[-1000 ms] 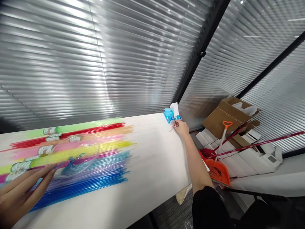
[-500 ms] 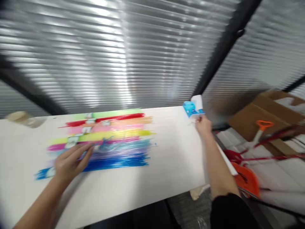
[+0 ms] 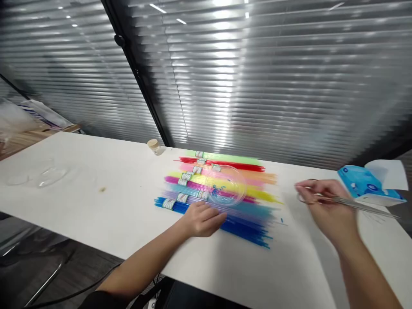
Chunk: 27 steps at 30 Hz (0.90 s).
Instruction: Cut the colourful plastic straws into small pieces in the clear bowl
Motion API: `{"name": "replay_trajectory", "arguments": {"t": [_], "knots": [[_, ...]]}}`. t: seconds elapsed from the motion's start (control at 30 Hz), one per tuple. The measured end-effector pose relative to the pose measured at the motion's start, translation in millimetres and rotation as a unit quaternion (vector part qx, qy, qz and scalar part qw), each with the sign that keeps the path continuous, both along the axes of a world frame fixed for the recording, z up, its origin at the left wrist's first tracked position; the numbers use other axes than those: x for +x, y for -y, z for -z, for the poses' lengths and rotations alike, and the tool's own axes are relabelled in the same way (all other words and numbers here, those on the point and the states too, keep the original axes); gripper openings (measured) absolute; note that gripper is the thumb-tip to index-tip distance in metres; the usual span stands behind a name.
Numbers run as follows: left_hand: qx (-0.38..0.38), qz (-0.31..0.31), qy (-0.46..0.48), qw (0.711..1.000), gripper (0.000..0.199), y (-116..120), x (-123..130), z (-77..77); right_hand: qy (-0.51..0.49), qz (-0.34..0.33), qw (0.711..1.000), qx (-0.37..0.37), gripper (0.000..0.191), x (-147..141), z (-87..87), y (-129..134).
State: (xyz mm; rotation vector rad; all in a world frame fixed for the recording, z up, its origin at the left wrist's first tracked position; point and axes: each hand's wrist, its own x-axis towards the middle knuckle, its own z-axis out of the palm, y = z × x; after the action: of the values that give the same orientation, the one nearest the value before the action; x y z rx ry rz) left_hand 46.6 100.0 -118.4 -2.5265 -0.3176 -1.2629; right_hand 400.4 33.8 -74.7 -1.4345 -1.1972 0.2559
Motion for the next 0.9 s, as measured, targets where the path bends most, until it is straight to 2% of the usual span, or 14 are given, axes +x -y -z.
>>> {"name": "replay_trajectory", "arguments": {"t": [0.07,0.17,0.27,0.37,0.5,0.63,0.7,0.8,0.9], "knots": [[-0.009,0.027,-0.018,0.999,0.010,3,2,4.0,-0.019,-0.085,0.996,-0.038,0.040,-51,-5.8,-23],[-0.016,0.048,-0.021,0.998,0.009,6,4,5.9,-0.001,-0.116,0.990,-0.085,0.039,-104,-8.5,-52],[-0.021,0.049,-0.012,0.999,0.008,5,3,3.5,-0.012,-0.140,0.986,-0.091,0.037,-128,-6.7,-73],[-0.023,0.042,-0.016,0.999,0.008,2,1,0.0,-0.039,-0.154,0.983,-0.090,0.037,-134,-5.6,-82],[-0.027,0.023,-0.018,0.999,0.007,-3,-4,-2.4,-0.060,-0.124,0.988,-0.074,0.033,-125,-8.3,-74],[-0.040,0.021,-0.005,0.999,0.012,-6,-7,-6.3,-0.025,-0.090,0.992,-0.084,0.024,-90,-6.0,-47],[-0.040,0.026,-0.009,0.999,0.016,-7,-8,-9.1,0.005,-0.070,0.992,-0.107,0.024,-66,1.8,-28],[-0.049,0.025,-0.013,0.998,0.017,-10,-8,-11.8,0.036,-0.044,0.981,-0.184,0.028,-35,22.5,4],[-0.045,0.029,-0.014,0.998,0.014,-11,-6,-12.5,0.041,-0.031,0.966,-0.255,0.037,-16,44.8,30]]}}
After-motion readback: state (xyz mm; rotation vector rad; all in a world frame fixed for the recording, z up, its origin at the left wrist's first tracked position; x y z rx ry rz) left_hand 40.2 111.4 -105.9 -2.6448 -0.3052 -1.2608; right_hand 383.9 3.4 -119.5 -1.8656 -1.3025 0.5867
